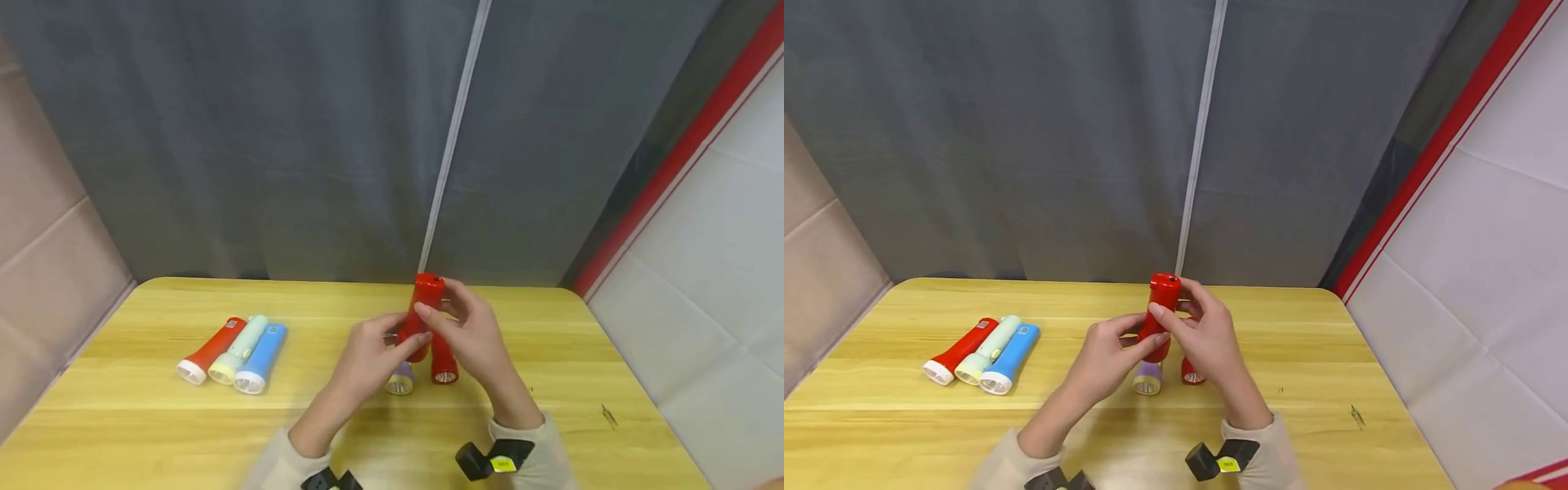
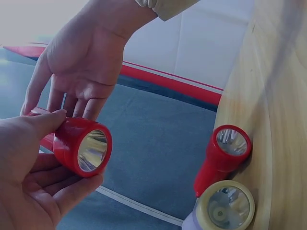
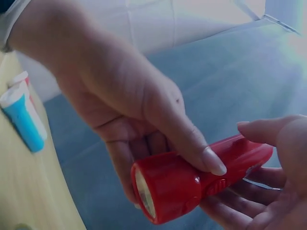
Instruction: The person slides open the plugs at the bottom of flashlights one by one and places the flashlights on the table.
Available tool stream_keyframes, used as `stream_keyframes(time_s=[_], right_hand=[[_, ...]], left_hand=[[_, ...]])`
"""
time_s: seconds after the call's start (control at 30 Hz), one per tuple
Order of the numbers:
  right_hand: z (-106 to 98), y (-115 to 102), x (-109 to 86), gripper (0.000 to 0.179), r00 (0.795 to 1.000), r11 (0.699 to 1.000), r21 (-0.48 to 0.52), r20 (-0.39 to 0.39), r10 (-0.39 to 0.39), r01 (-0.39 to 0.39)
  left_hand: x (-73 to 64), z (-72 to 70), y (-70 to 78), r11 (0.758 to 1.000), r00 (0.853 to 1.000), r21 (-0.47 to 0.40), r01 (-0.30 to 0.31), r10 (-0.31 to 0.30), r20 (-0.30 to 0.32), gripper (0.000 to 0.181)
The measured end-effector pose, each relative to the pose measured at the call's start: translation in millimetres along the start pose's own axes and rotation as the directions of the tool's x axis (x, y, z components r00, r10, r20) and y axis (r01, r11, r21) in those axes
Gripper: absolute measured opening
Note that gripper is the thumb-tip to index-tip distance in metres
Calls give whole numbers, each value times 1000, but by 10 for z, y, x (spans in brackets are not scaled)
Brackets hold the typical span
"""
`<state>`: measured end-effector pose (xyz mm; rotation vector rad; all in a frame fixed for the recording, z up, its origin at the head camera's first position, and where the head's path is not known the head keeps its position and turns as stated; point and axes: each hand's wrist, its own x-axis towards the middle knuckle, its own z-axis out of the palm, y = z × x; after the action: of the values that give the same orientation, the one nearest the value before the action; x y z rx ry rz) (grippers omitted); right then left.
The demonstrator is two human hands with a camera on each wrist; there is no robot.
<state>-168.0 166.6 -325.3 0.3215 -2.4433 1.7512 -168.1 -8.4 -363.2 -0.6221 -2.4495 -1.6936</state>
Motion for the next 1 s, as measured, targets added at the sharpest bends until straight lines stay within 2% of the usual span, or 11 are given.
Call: stream_keyframes(time_s=[0.17, 0.3, 0.4, 0.63, 0.87, 1.0], right_hand=[[-55, -45, -31, 45, 999, 998, 54, 39, 15, -17], [-80, -63, -49, 45, 998, 996, 79, 49, 37, -41], [-78, -63, -51, 47, 998, 995, 97, 51, 33, -38], [-84, -57, -47, 46, 999, 998, 52, 28, -25, 24], [-126, -74, -56, 48, 1000, 1000, 8, 13, 18, -18], [-124, -73, -59, 48, 1000, 1000, 10, 17, 18, -18]], left_hand=[[-8, -21, 20, 998, 1000, -60, 18, -17, 23, 33], [-8, -34, 6, 989, 998, -136, 52, -45, 54, 35], [-9, -44, -4, 986, 996, -156, 62, -52, 69, 36], [-6, -72, 13, 991, 992, -121, 65, -51, 113, 34], [8, -80, 14, 997, 981, -74, 25, -10, 195, 32], [8, -85, 21, 996, 979, -70, 53, -38, 198, 34]])
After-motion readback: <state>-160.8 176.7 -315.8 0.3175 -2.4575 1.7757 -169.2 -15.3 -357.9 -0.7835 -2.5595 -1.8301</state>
